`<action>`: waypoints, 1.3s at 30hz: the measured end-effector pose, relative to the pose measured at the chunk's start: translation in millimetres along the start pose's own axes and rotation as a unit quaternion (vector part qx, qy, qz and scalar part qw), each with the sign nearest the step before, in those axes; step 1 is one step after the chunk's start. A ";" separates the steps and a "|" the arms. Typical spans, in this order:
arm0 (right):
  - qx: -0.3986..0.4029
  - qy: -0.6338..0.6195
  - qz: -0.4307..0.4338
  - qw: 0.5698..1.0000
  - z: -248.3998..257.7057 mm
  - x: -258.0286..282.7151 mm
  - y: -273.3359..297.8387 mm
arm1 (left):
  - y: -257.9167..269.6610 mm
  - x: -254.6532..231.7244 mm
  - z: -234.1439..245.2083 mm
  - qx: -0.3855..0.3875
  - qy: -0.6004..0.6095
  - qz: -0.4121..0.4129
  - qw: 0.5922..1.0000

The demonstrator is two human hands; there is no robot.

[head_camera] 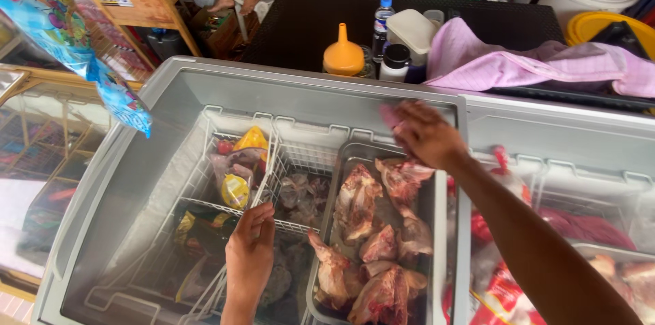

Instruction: The person wipes the glass lid and metal frame of a commercial chest freezer using a pink cloth. They repeatedly open and close the lid to clean the edges and the surface, ensuring the glass is clear for display.

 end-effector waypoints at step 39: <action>0.001 -0.356 0.196 0.914 163.8 405.6 -130.0 | 94.2 73.0 198.6 -0.241 -0.042 0.197 0.949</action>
Point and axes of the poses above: each hand's wrist, its own y-axis away from the middle knuckle, its own z-axis out of the back of the hand, x = y × z, the point moved 8 cm from there along -y, towards the middle knuckle, and after that the axes turned 12 degrees about -x, right-handed, at the moved point
